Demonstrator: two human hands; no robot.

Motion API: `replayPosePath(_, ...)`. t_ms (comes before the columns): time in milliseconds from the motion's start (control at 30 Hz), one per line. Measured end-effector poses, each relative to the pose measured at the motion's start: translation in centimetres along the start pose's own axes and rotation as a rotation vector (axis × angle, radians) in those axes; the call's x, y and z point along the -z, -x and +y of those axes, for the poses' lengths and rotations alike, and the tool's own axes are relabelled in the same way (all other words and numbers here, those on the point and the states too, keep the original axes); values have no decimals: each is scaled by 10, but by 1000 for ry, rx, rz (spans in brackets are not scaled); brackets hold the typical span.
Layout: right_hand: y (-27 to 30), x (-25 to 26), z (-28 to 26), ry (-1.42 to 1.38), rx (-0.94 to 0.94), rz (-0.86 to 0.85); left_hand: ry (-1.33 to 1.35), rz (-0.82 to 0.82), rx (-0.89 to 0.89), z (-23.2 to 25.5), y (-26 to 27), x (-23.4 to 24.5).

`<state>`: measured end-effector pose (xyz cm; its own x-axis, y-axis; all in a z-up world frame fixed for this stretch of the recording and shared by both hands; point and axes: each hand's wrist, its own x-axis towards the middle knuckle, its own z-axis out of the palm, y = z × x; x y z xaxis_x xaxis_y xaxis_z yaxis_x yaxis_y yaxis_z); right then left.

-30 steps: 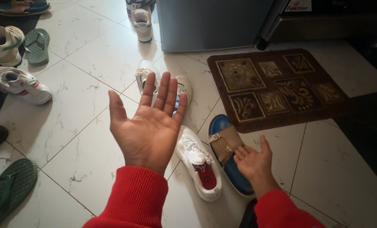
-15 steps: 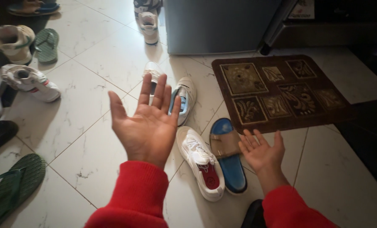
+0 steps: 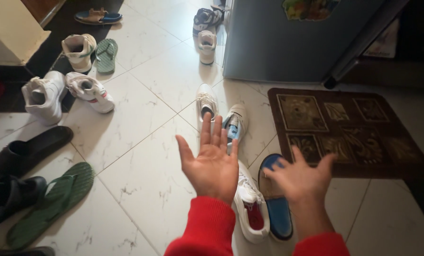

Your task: The person removes various footwear, including sneakers, flip-flops, and sandals, from a wooden shoe rack and places them on the tiled floor. The person handles each item individually, picking it up from the rack and setting it down on the ground in a repetitive sequence.

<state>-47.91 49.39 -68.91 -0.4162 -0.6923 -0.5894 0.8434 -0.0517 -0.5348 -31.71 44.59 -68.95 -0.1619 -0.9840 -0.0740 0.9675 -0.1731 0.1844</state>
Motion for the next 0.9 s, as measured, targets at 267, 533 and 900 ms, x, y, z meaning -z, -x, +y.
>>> replayPosePath(267, 126, -203, -116, -272, 2, -232, 58, 117, -37, 107, -46, -172)
replayPosePath(533, 247, -387, -256, -281, 46, -539, 61, 107, -162, 191, -50, -459)
replayPosePath(900, 394, -565, -299, -300, -17, -419, 32, 95, -108, 271, -10, -635)
